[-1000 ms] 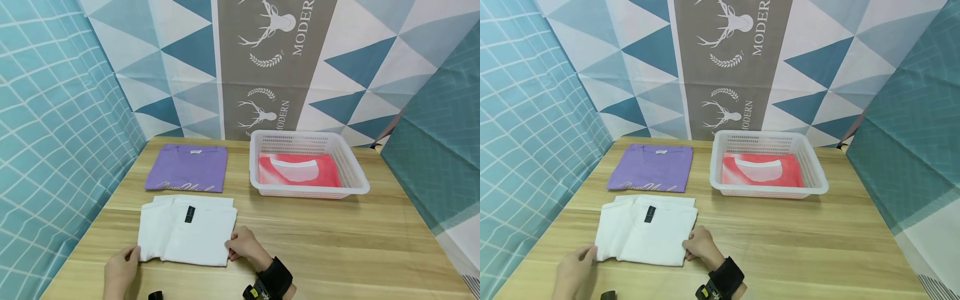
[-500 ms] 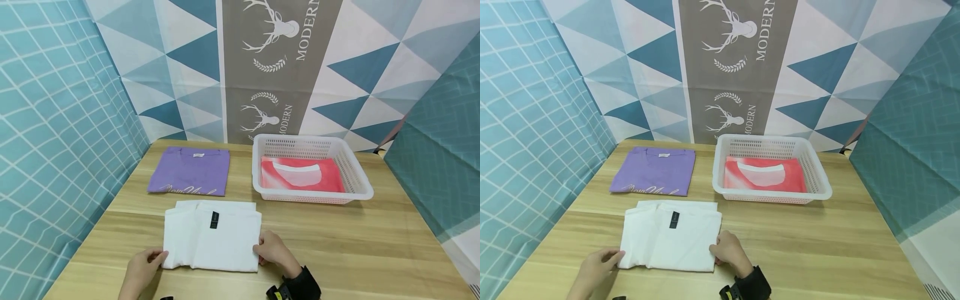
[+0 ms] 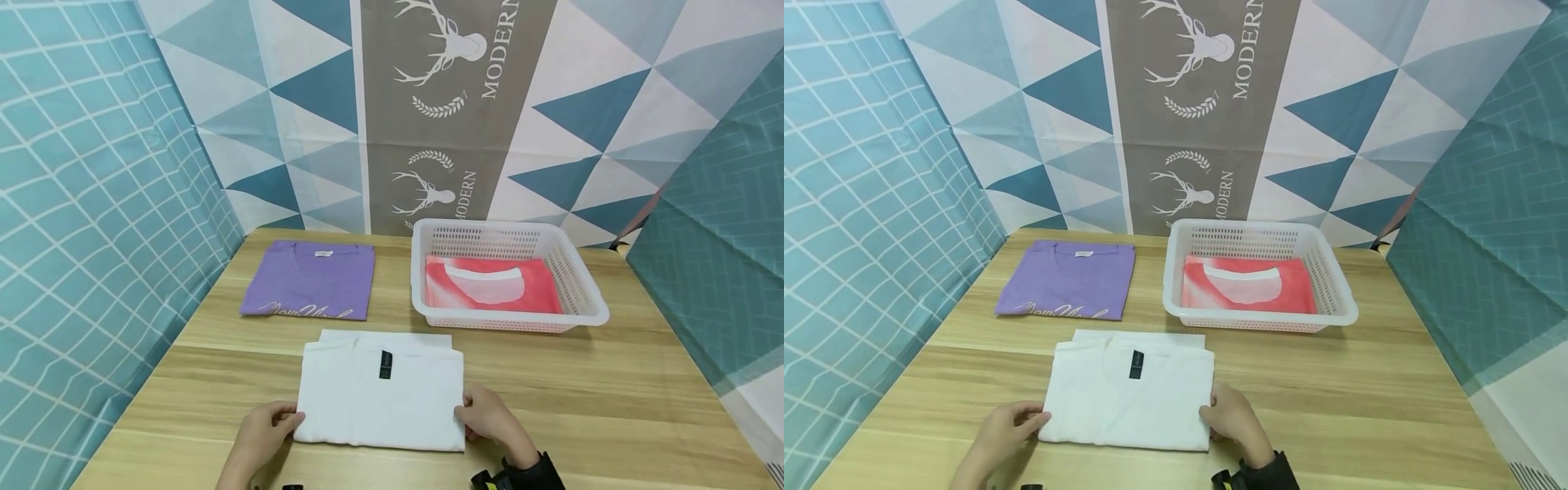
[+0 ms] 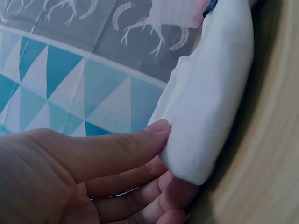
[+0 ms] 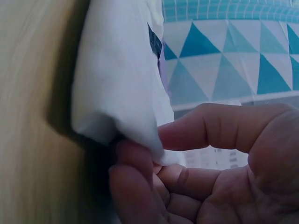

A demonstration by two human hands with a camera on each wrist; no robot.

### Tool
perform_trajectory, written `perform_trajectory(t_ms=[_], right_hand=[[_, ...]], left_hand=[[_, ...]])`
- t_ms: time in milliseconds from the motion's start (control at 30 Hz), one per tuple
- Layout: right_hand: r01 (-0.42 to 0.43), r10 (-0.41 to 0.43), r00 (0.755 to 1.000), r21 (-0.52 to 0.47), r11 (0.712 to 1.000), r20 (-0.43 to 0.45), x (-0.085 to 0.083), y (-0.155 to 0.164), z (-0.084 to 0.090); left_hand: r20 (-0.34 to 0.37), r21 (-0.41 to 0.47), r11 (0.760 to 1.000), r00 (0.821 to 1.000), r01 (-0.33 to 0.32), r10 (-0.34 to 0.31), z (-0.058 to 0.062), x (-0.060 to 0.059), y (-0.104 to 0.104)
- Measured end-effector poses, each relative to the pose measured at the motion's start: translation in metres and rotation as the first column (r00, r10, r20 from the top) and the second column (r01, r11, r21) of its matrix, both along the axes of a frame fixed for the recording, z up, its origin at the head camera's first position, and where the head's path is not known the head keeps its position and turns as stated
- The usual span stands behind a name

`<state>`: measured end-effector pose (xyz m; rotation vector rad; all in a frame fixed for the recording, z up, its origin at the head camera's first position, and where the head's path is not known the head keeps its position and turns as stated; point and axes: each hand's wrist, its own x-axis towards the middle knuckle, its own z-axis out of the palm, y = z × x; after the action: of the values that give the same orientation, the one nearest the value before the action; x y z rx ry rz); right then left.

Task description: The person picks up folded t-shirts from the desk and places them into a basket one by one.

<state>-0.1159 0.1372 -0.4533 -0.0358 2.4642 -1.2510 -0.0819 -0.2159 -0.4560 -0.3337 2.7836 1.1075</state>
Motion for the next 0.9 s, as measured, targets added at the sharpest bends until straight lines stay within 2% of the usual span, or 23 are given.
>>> perform_trajectory(t_ms=[167, 667, 800, 900], right_hand=[[0.016, -0.016, 1.0, 0.043, 0.999, -0.003, 0.005, 0.012, -0.001], [0.056, -0.06, 0.997, 0.082, 0.995, 0.044, 0.008, 0.049, -0.002], [0.087, -0.093, 0.995, 0.116, 0.989, 0.046, 0.011, 0.059, -0.003], [0.129, -0.138, 0.99, 0.157, 0.979, 0.043, 0.013, 0.065, -0.004]], left_hand=[[-0.02, 0.004, 1.0, 0.999, 0.029, -0.029, 0.0, -0.001, 0.011], [-0.053, 0.05, 0.994, 0.994, 0.097, -0.094, -0.002, -0.005, 0.039], [-0.045, 0.061, 0.986, 0.987, 0.154, -0.151, -0.001, -0.003, 0.049], [-0.058, 0.062, 0.973, 0.974, 0.223, -0.22, 0.0, -0.002, 0.054]])
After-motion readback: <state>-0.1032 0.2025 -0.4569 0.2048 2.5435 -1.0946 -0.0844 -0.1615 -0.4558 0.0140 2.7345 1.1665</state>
